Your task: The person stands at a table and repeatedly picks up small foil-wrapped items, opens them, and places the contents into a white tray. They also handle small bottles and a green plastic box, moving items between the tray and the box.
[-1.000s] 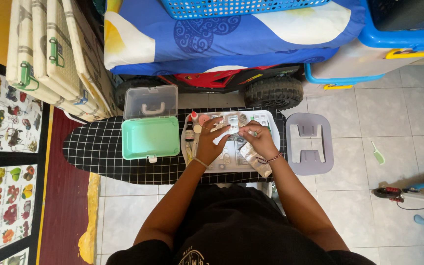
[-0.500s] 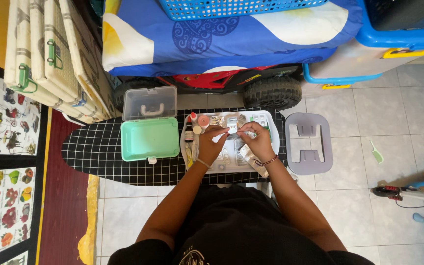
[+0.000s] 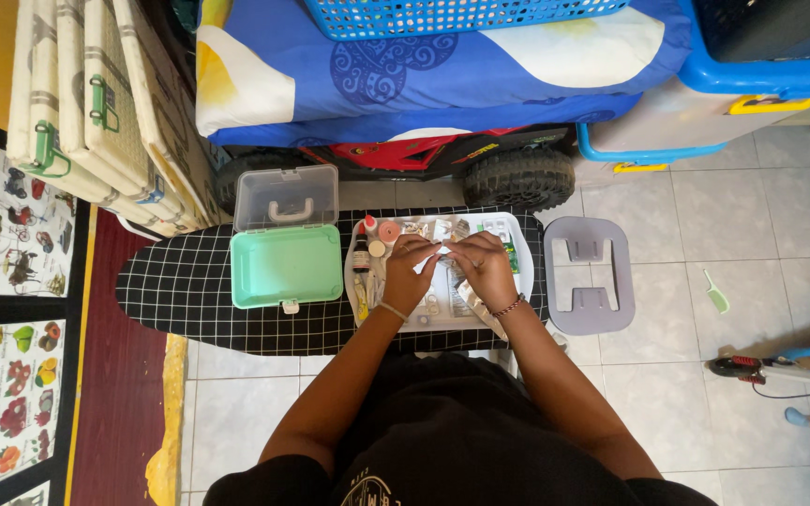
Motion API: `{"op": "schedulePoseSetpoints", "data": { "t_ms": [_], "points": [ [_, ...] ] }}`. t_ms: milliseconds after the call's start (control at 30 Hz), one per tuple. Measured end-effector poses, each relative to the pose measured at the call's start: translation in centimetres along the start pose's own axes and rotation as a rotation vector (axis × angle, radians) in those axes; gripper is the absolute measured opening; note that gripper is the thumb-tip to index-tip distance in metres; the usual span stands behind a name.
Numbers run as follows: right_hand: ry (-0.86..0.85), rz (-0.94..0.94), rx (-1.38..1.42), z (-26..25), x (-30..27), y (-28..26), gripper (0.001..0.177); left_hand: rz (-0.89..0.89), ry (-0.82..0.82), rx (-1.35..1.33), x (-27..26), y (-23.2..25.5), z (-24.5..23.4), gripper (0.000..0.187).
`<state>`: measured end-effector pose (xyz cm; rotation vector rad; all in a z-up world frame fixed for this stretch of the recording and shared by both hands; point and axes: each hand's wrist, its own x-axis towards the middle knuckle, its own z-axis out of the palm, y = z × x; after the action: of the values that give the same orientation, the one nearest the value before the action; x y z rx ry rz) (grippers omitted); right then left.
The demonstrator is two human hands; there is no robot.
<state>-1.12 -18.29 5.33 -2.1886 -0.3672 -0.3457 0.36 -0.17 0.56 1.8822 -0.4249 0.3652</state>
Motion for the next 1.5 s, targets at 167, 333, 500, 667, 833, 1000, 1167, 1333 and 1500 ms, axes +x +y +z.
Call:
{"op": "schedulePoseSetpoints", "data": {
  "t_ms": [167, 333, 500, 667, 833, 1000, 1167, 1333, 1500],
  "points": [
    [0.002, 0.040, -0.023, 0.4, 0.2, 0.3, 0.024, -0.014, -0.001, 0.050, 0.4, -0.2, 0.4, 0.021],
    [0.023, 0.067, 0.009, 1.0, 0.3, 0.7, 0.018, -0.048, 0.015, 0.061, 0.7, -0.4, 0.5, 0.017],
    [0.023, 0.086, 0.018, 1.3, 0.4, 0.8, 0.016, -0.073, 0.043, 0.048, 0.7, -0.5, 0.8, 0.015],
    [0.013, 0.068, -0.002, 1.3, 0.5, 0.4, 0.012, -0.105, 0.053, 0.032, 0.9, -0.2, 0.7, 0.016],
    [0.014, 0.086, 0.254, 1.3, 0.6, 1.8, 0.012, -0.065, 0.031, -0.084, 1.7, -0.4, -0.1, 0.020],
    [-0.003, 0.401, 0.532, 2.5, 0.4, 5.3, 0.006, -0.439, -0.135, -0.366, 0.9, -2.0, 0.3, 0.029],
    [0.092, 0.491, 0.567, 3.1, 0.4, 6.2, 0.009, -0.638, -0.129, -0.572, -0.8, -3.8, 1.6, 0.025],
    [0.102, 0.616, 0.551, 3.3, 0.6, 5.1, 0.014, -0.714, -0.068, -0.731, -2.1, -5.3, 3.4, 0.023],
    [-0.073, 0.627, 0.623, 2.7, 0.7, 7.1, 0.023, -0.693, -0.178, -0.661, -2.5, -7.0, 3.3, 0.023]
  ]
}}
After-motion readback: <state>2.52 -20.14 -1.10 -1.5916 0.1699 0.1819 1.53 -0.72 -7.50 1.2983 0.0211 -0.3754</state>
